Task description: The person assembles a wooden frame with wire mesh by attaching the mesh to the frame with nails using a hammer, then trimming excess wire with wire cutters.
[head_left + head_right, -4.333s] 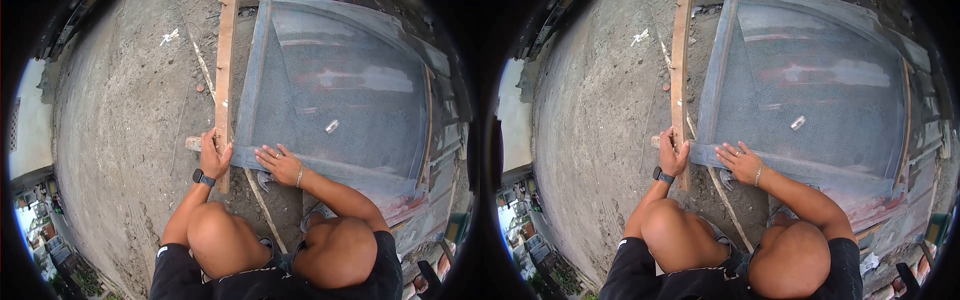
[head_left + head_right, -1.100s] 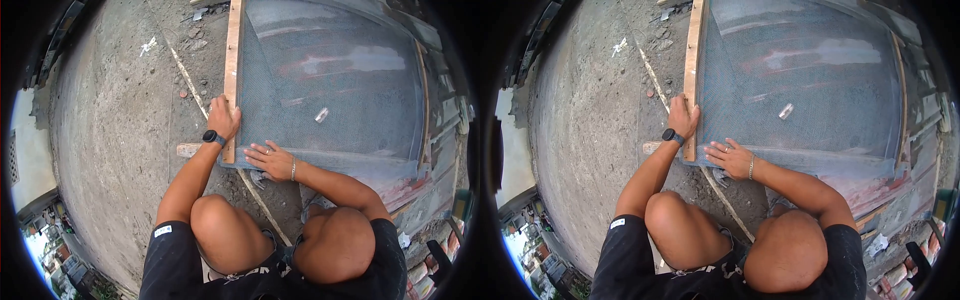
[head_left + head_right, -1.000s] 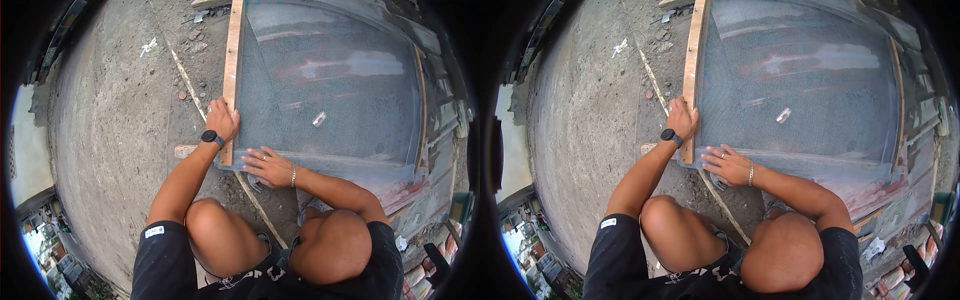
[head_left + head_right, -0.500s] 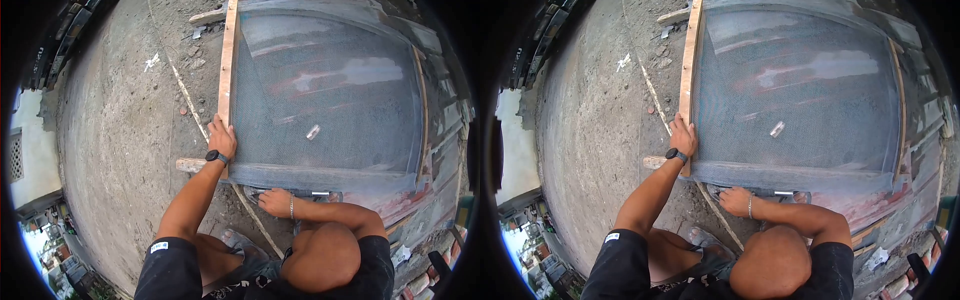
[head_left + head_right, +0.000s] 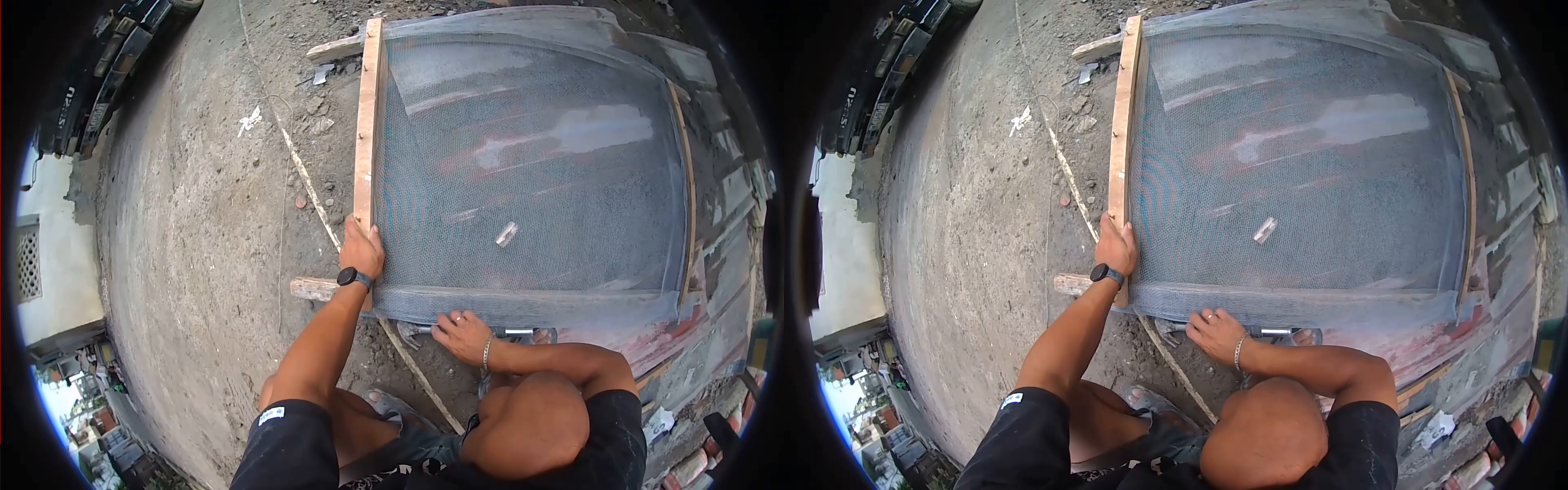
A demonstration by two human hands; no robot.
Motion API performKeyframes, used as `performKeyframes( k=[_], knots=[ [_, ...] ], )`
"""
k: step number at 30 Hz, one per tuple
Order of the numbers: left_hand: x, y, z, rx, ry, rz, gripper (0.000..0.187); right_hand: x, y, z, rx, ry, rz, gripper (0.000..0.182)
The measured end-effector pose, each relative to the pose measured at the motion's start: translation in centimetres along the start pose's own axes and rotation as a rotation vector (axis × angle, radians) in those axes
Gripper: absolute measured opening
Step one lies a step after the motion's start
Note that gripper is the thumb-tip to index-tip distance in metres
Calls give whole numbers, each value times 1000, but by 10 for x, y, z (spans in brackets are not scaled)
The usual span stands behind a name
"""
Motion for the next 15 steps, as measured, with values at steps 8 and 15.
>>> performKeyframes(
  k=[8, 15],
  knots=[
    [0, -2, 3, 16, 50, 11, 58, 1, 0, -14, 13, -116, -97, 28],
    [0, -6, 3, 4, 41, -17, 56, 10, 24, -59, 813, -255, 105, 50]
  ],
)
Point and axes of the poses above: each hand's wrist, its own x-axis towards the middle knuckle, its own z-axis out of the palm, y = z × x, the point moved 2 cm from there along x, towards the middle knuckle, and after that the axes turned 2 degrees about -y, right-handed, at the moved point
